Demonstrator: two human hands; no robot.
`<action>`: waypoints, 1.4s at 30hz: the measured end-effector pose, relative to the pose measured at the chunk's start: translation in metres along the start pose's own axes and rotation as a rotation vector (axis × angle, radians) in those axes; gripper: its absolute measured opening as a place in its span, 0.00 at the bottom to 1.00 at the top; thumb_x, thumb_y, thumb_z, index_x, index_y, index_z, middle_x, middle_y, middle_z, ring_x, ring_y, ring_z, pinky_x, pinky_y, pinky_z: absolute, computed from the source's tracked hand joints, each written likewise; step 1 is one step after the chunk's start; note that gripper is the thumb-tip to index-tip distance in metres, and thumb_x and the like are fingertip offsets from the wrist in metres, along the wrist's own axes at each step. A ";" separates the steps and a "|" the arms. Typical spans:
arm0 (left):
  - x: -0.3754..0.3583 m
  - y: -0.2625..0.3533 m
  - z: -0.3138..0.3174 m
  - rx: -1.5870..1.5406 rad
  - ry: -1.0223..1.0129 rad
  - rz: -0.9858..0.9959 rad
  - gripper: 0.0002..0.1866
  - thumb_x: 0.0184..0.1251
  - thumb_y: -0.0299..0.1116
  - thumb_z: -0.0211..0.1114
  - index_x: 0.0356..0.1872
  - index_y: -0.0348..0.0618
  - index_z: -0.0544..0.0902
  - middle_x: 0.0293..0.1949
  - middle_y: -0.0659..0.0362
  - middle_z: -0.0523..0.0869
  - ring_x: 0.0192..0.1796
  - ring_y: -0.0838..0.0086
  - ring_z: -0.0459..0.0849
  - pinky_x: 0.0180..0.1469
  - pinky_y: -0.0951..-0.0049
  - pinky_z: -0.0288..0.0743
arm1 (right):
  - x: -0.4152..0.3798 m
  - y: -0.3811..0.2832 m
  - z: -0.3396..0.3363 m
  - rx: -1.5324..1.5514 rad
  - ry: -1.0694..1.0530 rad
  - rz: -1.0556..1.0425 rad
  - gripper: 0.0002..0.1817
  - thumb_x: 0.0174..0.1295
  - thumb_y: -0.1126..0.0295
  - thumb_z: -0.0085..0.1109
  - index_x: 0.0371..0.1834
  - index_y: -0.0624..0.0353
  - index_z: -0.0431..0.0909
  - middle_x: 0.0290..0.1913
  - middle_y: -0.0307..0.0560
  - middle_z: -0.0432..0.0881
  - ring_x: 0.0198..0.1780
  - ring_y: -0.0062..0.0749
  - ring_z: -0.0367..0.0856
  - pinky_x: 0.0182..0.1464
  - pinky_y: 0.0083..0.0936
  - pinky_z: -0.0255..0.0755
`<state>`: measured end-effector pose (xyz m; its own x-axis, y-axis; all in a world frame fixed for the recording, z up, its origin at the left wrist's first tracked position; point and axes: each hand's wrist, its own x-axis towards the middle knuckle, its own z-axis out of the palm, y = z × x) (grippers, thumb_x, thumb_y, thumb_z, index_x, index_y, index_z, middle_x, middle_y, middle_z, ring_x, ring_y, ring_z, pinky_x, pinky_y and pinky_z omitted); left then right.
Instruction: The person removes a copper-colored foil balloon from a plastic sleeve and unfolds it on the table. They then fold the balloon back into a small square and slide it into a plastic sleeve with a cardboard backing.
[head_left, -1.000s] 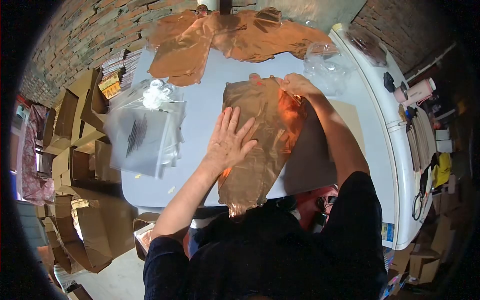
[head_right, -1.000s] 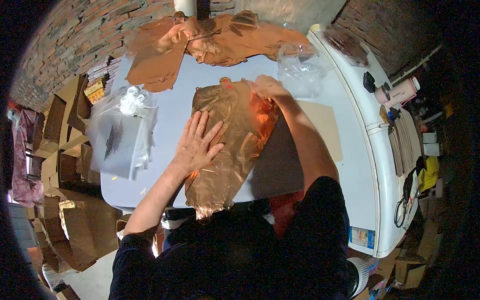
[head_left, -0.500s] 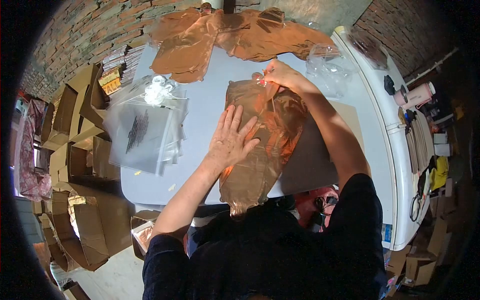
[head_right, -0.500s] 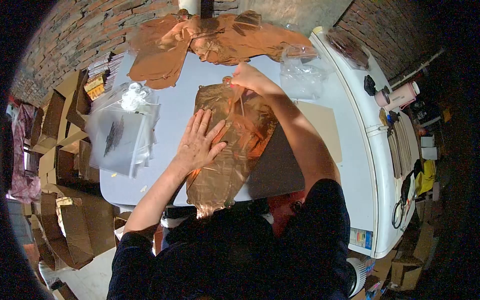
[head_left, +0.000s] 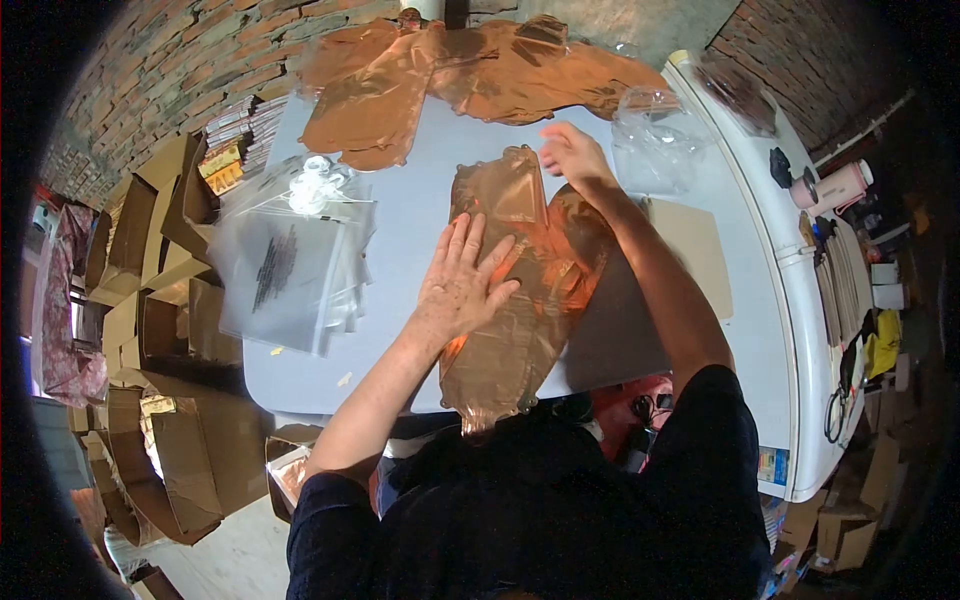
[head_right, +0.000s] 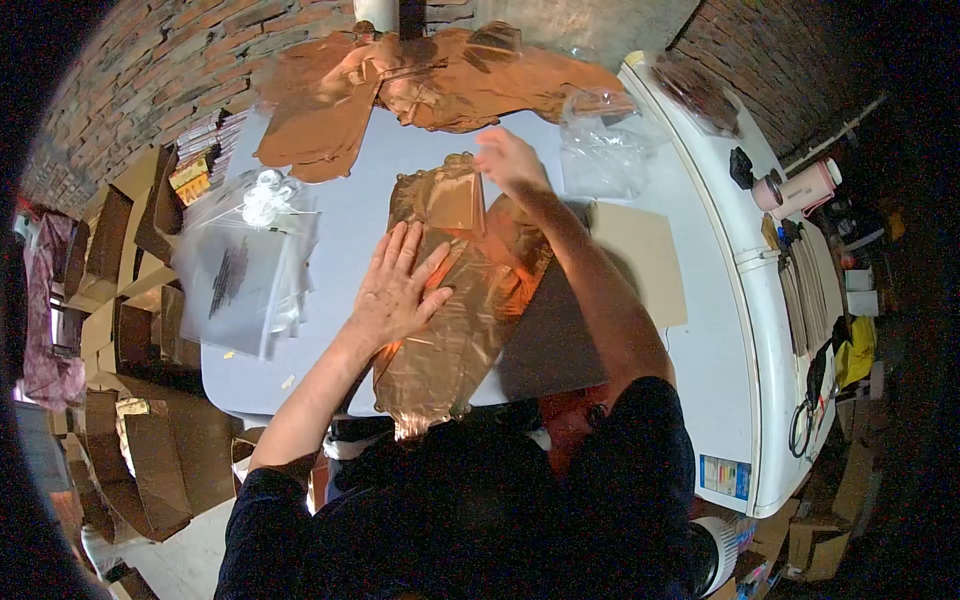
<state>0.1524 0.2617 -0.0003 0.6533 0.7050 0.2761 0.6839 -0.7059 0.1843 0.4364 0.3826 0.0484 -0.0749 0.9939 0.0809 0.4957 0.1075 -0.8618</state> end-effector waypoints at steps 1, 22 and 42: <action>0.000 0.001 -0.001 -0.001 -0.004 -0.002 0.36 0.83 0.63 0.48 0.83 0.57 0.67 0.84 0.38 0.57 0.87 0.44 0.49 0.88 0.47 0.40 | -0.008 0.021 -0.008 -0.201 0.058 -0.116 0.24 0.80 0.59 0.53 0.72 0.58 0.70 0.64 0.57 0.81 0.61 0.51 0.84 0.63 0.46 0.78; 0.000 -0.002 0.005 0.011 0.031 0.016 0.37 0.82 0.65 0.47 0.82 0.56 0.69 0.83 0.37 0.59 0.87 0.45 0.49 0.88 0.48 0.39 | -0.071 0.039 0.044 -1.242 0.209 -0.677 0.15 0.74 0.54 0.56 0.55 0.49 0.80 0.80 0.49 0.68 0.81 0.49 0.60 0.78 0.67 0.34; -0.001 -0.001 0.001 -0.011 0.059 0.015 0.41 0.82 0.64 0.50 0.85 0.48 0.61 0.85 0.41 0.55 0.88 0.47 0.48 0.87 0.45 0.41 | -0.065 0.041 0.061 -1.169 0.132 -0.438 0.34 0.78 0.45 0.54 0.81 0.48 0.68 0.82 0.51 0.62 0.82 0.56 0.54 0.73 0.85 0.38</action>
<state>0.1510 0.2615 -0.0020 0.6430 0.6891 0.3342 0.6701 -0.7174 0.1902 0.4093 0.3212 -0.0226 -0.3734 0.8567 0.3558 0.9257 0.3188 0.2038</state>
